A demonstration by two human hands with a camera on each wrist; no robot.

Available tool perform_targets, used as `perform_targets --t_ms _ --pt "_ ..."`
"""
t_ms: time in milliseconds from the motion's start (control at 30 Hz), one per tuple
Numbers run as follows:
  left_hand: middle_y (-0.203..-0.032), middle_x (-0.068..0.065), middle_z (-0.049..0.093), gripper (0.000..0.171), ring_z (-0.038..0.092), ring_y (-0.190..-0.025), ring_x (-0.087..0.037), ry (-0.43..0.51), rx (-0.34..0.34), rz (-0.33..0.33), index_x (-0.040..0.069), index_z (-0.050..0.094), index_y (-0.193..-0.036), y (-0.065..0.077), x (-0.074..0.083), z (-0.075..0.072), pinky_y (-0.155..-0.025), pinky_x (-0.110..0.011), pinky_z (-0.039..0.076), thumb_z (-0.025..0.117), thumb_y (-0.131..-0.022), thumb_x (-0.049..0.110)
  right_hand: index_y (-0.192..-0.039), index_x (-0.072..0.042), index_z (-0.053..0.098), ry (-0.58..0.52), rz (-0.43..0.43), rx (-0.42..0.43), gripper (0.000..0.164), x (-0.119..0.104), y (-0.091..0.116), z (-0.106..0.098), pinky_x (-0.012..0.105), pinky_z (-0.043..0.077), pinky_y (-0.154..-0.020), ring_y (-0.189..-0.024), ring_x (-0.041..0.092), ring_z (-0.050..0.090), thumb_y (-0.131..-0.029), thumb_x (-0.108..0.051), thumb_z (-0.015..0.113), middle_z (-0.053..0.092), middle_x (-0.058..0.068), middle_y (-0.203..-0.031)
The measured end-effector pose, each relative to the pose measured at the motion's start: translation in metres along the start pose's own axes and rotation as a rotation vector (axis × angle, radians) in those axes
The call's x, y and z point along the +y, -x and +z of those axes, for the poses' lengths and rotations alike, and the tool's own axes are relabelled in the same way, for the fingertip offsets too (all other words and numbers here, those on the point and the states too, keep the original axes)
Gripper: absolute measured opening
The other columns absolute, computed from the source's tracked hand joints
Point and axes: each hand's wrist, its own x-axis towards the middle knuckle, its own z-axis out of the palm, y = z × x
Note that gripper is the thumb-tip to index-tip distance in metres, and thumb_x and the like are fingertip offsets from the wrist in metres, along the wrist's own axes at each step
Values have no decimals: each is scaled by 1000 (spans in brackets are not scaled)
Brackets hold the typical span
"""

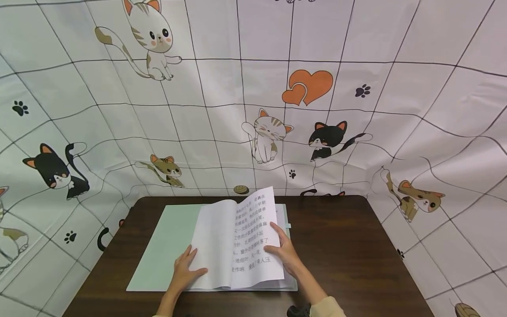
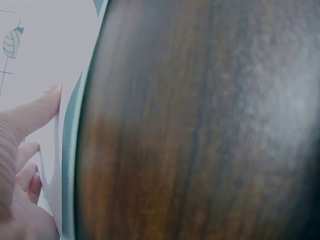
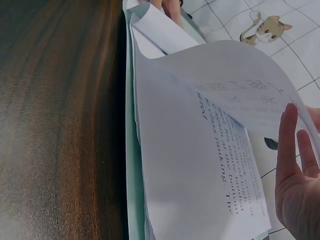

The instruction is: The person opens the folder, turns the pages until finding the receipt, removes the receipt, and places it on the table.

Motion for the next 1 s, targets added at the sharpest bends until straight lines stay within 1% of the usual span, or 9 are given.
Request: perform_targets --t_ms 133,233,367,500,600,700,800,900,1000 --pt "-150 -36 31 82 30 -131 -55 -77 -18 12 -11 50 -134 0 4 -4 -106 -68 25 86 -69 24 -157 -13 14 18 0 -7 89 -1 3 4 39 59 -77 -96 16 69 -84 9 60 45 30 -141" --pt "-149 -40 28 76 28 -130 -57 -130 -21 31 -10 54 -131 1 10 -7 -105 -69 22 85 -70 21 -157 -13 15 32 2 -13 89 -2 6 8 38 59 -76 -96 15 69 -84 8 61 41 29 -144" --pt "-145 -44 27 68 27 -128 -58 -162 5 66 -9 58 -127 3 22 -10 -104 -68 19 84 -68 16 -157 -14 14 39 1 -27 92 -1 9 13 37 59 -76 -96 15 68 -82 8 62 36 28 -146" --pt "-143 -45 30 63 29 -127 -58 -197 24 104 -7 60 -124 5 34 -10 -102 -73 17 83 -69 12 -157 -14 13 18 4 -13 93 -1 12 16 36 59 -75 -94 15 68 -81 11 61 39 26 -143" --pt "-145 -43 28 58 26 -131 -58 -203 23 94 -6 60 -125 5 41 -10 -103 -77 13 79 -72 8 -157 -15 11 -4 2 -9 95 -1 14 18 36 59 -75 -95 15 68 -81 12 61 40 26 -143" --pt "-145 -41 30 53 25 -132 -58 -204 49 102 -5 61 -124 5 49 -11 -103 -79 12 75 -73 2 -158 -15 8 -27 0 -17 97 -1 15 20 37 59 -76 -98 17 68 -81 11 61 37 29 -146" --pt "-143 -41 34 48 28 -130 -58 -204 96 144 -5 63 -120 5 58 -9 -102 -77 17 73 -73 -2 -158 -15 6 -44 0 -19 98 -2 16 23 37 59 -77 -101 16 67 -81 12 60 32 30 -149" --pt "-140 -38 40 43 35 -127 -56 -203 147 194 -5 65 -116 3 68 -5 -101 -72 29 74 -74 -1 -158 -16 5 -59 1 -15 98 -4 17 25 37 59 -77 -102 16 66 -81 13 59 29 29 -151" --pt "-141 -34 43 40 39 -127 -51 -180 173 222 -3 66 -116 -1 80 0 -101 -64 39 74 -78 2 -158 -17 4 -73 1 -17 98 -7 18 28 37 59 -77 -103 16 65 -81 13 58 26 27 -153"
